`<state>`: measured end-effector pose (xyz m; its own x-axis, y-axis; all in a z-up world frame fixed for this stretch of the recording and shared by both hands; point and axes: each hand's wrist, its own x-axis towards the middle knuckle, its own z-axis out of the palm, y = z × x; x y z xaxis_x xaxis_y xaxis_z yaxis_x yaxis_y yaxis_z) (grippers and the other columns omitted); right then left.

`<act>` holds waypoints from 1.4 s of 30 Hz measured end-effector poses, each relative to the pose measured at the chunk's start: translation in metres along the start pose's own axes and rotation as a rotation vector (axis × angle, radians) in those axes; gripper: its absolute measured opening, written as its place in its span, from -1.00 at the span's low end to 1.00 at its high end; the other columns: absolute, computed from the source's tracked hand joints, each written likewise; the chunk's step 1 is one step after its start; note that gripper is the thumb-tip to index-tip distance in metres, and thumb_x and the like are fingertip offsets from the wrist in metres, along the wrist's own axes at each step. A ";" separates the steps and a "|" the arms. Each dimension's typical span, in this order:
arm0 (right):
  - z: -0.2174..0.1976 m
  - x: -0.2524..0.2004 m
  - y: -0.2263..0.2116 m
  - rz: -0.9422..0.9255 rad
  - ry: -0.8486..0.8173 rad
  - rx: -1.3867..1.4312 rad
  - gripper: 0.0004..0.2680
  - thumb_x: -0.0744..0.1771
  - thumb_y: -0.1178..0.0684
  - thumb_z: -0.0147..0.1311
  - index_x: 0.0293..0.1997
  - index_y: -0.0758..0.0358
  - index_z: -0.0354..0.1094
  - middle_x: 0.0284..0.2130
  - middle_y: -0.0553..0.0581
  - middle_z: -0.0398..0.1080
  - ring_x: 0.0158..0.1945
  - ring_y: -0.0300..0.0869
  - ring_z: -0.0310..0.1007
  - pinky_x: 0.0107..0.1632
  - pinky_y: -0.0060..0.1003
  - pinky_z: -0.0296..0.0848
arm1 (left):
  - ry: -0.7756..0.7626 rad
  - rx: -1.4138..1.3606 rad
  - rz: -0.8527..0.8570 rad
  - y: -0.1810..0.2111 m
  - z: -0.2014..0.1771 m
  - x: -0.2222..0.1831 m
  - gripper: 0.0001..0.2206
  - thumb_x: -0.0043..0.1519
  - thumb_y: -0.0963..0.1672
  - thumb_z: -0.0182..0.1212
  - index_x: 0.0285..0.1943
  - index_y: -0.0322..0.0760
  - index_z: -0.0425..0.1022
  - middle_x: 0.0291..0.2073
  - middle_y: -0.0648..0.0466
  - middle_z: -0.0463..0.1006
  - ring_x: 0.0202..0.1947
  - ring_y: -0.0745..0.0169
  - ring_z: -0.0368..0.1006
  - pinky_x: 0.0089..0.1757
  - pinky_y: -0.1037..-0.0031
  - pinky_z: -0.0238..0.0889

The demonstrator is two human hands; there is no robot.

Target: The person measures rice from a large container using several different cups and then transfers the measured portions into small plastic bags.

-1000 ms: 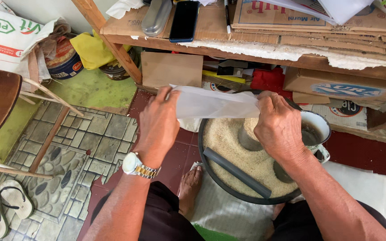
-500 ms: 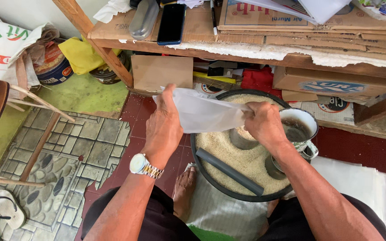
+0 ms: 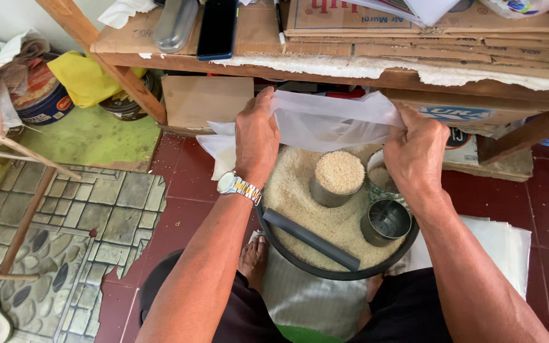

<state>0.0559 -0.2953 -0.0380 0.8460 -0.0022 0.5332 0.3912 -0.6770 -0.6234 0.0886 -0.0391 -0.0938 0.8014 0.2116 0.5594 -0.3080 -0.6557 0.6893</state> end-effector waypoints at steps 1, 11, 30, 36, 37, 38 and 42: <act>-0.003 -0.002 0.006 0.003 0.006 -0.006 -0.66 0.27 0.41 -0.16 0.08 0.55 0.51 -0.19 0.58 0.51 0.00 0.45 0.44 0.00 0.21 0.46 | -0.004 -0.006 0.005 0.007 0.002 -0.002 -0.65 0.27 -0.30 0.09 0.25 -0.28 0.43 -0.15 -0.29 0.54 -0.10 -0.47 0.52 -0.15 -0.06 0.51; 0.003 -0.019 0.072 0.632 -0.372 -0.131 -0.81 0.23 0.08 0.05 -0.13 0.06 0.51 -0.84 0.06 0.38 -0.68 -0.04 0.49 -0.40 -0.27 0.46 | -0.429 -0.093 -0.534 -0.033 0.054 -0.032 -0.70 0.33 0.02 0.09 -0.02 -0.24 0.54 -0.53 -0.17 0.62 -0.50 -0.14 0.59 -0.46 0.30 0.51; 0.037 -0.020 0.103 1.170 0.219 1.017 -0.79 0.35 0.30 -0.15 0.00 0.13 0.34 -0.32 0.26 0.51 -0.30 0.14 0.66 -0.23 -0.03 0.74 | -0.002 -1.434 -1.280 -0.048 0.102 -0.065 -0.87 0.26 -0.33 0.16 -0.07 -0.38 0.47 -0.16 -0.42 0.61 -0.13 -0.41 0.60 -0.05 -0.14 0.55; 0.047 -0.022 0.091 0.963 0.192 1.171 -0.90 0.32 0.34 -0.04 -0.18 0.31 0.34 -0.24 0.40 0.56 -0.15 0.24 0.65 -0.07 0.22 0.69 | 0.021 -1.395 -1.128 -0.072 0.132 -0.070 -0.85 0.25 -0.30 0.20 -0.07 -0.29 0.55 -0.17 -0.36 0.64 -0.20 -0.53 0.60 -0.06 -0.26 0.53; 0.051 -0.023 0.091 0.967 0.194 1.169 -0.90 0.32 0.34 -0.04 -0.18 0.31 0.34 -0.24 0.40 0.56 -0.15 0.24 0.65 -0.07 0.22 0.69 | 0.019 -1.394 -1.132 -0.066 0.130 -0.067 -0.85 0.25 -0.30 0.20 -0.07 -0.29 0.55 -0.17 -0.36 0.64 -0.20 -0.53 0.60 -0.06 -0.26 0.53; 0.056 -0.025 0.092 0.940 0.221 1.104 -0.91 0.26 0.38 0.06 -0.32 0.34 0.34 -0.35 0.38 0.54 -0.25 0.20 0.65 -0.13 0.13 0.72 | -0.006 -1.345 -1.079 -0.061 0.127 -0.065 -0.90 0.27 -0.27 0.21 -0.07 -0.34 0.52 -0.16 -0.35 0.64 -0.21 -0.46 0.61 -0.06 -0.20 0.55; 0.074 -0.037 0.109 0.860 0.169 0.869 -0.90 0.29 0.35 0.10 -0.44 0.34 0.36 -0.46 0.37 0.52 -0.34 0.14 0.66 -0.25 -0.05 0.76 | -0.068 -1.212 -0.986 -0.056 0.135 -0.063 -0.81 0.31 -0.22 0.05 0.06 -0.39 0.48 -0.17 -0.32 0.59 -0.27 -0.46 0.62 -0.11 -0.06 0.60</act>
<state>0.0939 -0.3141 -0.1680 0.9150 -0.3439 -0.2108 -0.1033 0.3054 -0.9466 0.1244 -0.1134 -0.2299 0.9383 0.1363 -0.3178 0.1462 0.6765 0.7218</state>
